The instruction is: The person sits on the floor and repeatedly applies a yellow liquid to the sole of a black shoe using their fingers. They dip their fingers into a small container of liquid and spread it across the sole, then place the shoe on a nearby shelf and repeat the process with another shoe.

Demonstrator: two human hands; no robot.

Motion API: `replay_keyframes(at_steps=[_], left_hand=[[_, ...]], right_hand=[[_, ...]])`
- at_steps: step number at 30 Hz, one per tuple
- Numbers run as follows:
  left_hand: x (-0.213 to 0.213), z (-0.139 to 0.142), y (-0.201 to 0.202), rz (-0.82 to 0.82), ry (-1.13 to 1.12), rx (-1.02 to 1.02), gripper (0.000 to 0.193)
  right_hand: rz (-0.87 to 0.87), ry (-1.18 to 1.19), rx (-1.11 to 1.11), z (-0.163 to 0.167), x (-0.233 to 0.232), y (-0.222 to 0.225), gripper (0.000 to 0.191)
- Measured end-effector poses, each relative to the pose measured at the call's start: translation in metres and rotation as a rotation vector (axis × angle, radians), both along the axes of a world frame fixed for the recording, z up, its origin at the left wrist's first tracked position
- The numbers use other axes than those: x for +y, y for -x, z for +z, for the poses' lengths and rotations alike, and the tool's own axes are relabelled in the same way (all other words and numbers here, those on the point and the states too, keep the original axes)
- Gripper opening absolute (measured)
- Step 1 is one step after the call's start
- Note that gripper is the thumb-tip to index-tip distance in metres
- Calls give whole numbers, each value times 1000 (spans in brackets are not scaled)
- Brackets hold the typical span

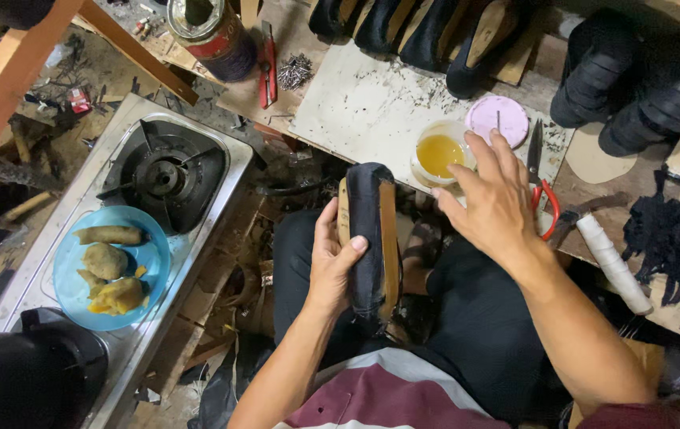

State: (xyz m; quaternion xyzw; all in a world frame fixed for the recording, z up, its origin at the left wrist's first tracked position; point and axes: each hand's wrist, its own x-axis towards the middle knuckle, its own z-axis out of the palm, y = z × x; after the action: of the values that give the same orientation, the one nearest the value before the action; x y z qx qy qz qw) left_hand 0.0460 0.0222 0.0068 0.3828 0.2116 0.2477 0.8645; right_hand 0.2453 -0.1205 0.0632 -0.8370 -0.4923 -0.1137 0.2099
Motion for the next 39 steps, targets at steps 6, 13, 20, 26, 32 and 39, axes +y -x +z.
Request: replay_keyframes(at_steps=[6,13,20,26,32,39], left_hand=[[9,-4,3,3,35,20,79],[8,-12,1,-8,94,16,72],[10,-5,1,-98,110,74,65],[6,3,-2,-176,105,18,67],[3,6,-2,-238,52,50,69],[1,8,-1,-266,-11,79,69]], right_hand=[[-27,63,-6,-16,2,-15,31],[22,-95,81,-11,7,-13,24],[227,-295,254,2,1,24,25],[406,-309,120,4,-3,49,49],[400,-236,45,1,-3,46,54],[373,-222,58,0,-5,45,55]])
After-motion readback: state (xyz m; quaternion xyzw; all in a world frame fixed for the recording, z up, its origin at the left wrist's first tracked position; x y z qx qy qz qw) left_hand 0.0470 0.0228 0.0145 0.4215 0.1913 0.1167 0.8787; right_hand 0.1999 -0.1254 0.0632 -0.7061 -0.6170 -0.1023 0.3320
